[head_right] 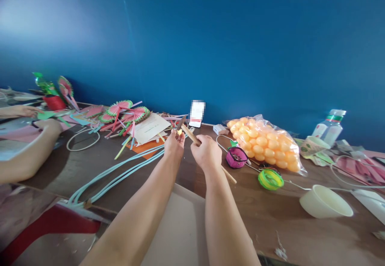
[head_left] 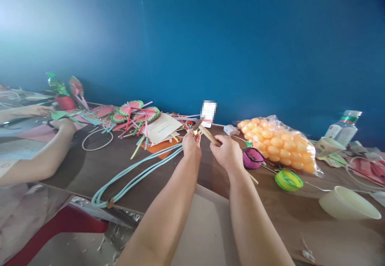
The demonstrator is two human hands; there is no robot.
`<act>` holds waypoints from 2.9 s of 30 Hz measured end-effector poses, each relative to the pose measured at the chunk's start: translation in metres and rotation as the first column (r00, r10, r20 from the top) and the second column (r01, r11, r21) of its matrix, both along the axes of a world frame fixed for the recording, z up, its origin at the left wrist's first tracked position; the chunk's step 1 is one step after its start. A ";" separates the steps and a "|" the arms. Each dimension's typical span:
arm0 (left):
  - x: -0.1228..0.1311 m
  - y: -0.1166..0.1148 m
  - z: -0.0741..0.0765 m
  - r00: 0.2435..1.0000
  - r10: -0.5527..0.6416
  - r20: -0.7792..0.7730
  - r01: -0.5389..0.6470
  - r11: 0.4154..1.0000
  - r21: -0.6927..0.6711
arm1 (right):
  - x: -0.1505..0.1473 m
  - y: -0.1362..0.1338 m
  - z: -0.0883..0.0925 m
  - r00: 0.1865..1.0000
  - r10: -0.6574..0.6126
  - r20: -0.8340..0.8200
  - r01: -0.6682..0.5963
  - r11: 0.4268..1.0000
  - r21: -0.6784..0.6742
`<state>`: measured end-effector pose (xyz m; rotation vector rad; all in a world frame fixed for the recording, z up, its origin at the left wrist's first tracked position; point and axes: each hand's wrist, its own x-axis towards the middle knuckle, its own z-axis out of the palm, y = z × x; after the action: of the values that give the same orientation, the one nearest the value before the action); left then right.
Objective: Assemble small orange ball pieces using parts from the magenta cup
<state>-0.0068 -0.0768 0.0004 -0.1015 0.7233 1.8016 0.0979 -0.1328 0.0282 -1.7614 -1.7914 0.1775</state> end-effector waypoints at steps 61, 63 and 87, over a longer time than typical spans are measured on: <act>0.000 0.001 0.000 1.000 0.003 -0.027 -0.003 1.000 0.008 | 0.001 0.000 0.001 1.000 -0.009 -0.010 0.009 1.000 0.030; 0.000 0.001 0.000 1.000 0.005 -0.023 -0.005 1.000 -0.003 | 0.001 0.000 0.001 1.000 0.001 0.003 -0.001 1.000 0.012; 0.000 0.001 -0.001 0.998 -0.005 -0.066 0.002 0.999 -0.032 | 0.001 0.002 -0.001 1.000 -0.012 0.007 0.012 1.000 -0.008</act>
<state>-0.0066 -0.0757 -0.0006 -0.0623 0.7990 1.7973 0.0991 -0.1310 0.0274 -1.7798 -1.7872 0.1745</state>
